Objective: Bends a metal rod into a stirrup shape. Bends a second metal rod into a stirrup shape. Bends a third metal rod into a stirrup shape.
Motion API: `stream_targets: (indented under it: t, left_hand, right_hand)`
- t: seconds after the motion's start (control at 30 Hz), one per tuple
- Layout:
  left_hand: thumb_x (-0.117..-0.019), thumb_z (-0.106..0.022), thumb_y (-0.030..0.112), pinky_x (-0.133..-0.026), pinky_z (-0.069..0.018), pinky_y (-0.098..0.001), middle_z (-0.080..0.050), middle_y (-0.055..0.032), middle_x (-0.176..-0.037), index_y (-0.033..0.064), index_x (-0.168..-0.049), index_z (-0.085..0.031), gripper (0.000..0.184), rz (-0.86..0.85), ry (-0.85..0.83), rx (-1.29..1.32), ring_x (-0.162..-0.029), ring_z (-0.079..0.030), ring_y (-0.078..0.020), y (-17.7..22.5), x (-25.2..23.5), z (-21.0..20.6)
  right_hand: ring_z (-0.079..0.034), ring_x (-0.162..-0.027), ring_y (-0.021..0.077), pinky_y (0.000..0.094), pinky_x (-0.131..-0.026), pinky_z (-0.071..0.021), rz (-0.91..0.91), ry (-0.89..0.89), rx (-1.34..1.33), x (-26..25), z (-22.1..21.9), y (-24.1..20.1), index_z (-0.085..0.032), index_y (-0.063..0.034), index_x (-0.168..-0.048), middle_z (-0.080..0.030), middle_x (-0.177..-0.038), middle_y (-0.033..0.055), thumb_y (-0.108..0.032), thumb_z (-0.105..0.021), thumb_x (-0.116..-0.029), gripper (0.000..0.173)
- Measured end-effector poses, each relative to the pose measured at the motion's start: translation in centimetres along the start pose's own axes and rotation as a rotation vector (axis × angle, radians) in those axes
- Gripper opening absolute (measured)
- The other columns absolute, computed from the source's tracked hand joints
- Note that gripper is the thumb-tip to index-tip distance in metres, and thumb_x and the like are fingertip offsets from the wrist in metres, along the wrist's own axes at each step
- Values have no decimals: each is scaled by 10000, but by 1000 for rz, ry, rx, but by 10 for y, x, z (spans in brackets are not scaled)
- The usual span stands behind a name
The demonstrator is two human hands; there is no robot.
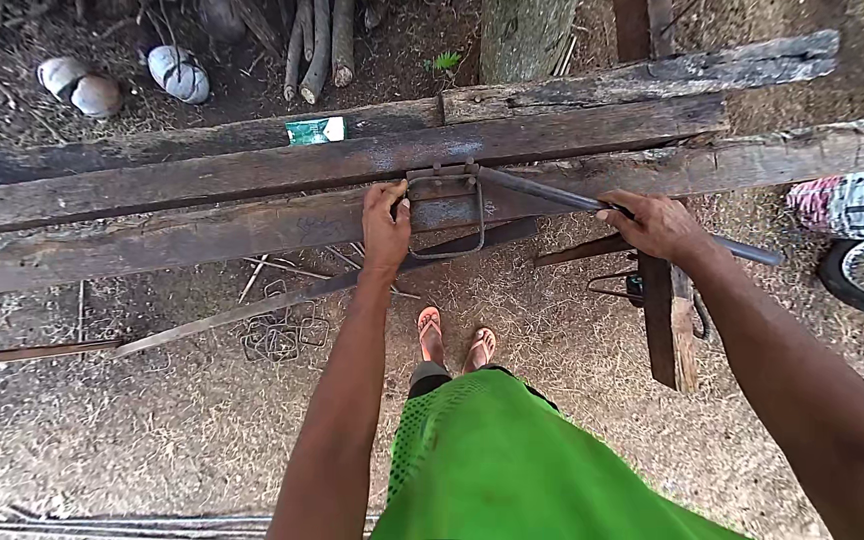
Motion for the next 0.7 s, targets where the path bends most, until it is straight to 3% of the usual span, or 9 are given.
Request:
stream_targets:
  t: [0.17, 0.33, 0.43, 0.63, 0.7]
  left_hand:
    - [-997, -609, 121, -1009, -504, -362, -634, -164, -1226, 27, -1267, -700, 300, -33, 52, -8, -1144, -610, -241, -2, 1, -2]
    - [-1007, -621, 195, -1042, -463, -445, -651, -164, -1197, 44, -1239, -717, 293, -47, 144, -130, -1158, -600, -294, 1, 3, -10]
    - [-1019, -586, 176, -1028, -454, -481, -653, -167, -1231, 77, -1284, -712, 310, -84, 149, -187, -1172, -600, -316, 1, 1, -12]
    - [-1020, -583, 160, -1046, -456, -468, -653, -161, -1229, 83, -1291, -712, 310, -105, 114, -165, -1173, -605, -306, -2, -4, -11]
    - [-1016, -594, 159, -1042, -465, -460, -654, -163, -1228, 81, -1290, -713, 308, -89, 107, -144, -1162, -612, -298, -1, -4, -10]
  right_hand:
    - [-701, -945, 464, 704, -786, -515, -2, -14, 15, -5, 7, -1, -640, -134, -1344, -716, -1059, 219, -453, -449, -1086, 452]
    - [-679, -785, 437, 694, -706, -506, -107, -105, -102, 14, -10, -9, -612, -128, -1358, -690, -900, 218, -391, -450, -1097, 404]
    - [-637, -655, 335, 600, -600, -516, -124, -75, -203, 32, -35, -15, -612, -137, -1340, -655, -816, 156, -376, -451, -1101, 374]
    - [-610, -594, 313, 574, -541, -487, -126, -21, -193, 39, -35, -15, -625, -179, -1330, -635, -766, 130, -449, -434, -1092, 407]
    - [-630, -636, 330, 594, -572, -497, -122, -16, -189, 39, -36, -16, -624, -165, -1332, -652, -804, 142, -434, -436, -1094, 405]
Point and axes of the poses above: each hand's wrist, its own x-axis away from the middle knuckle, its own z-axis out of the back of the hand, y = z × x, the point moved 5 cm from there along -x, towards the middle knuckle
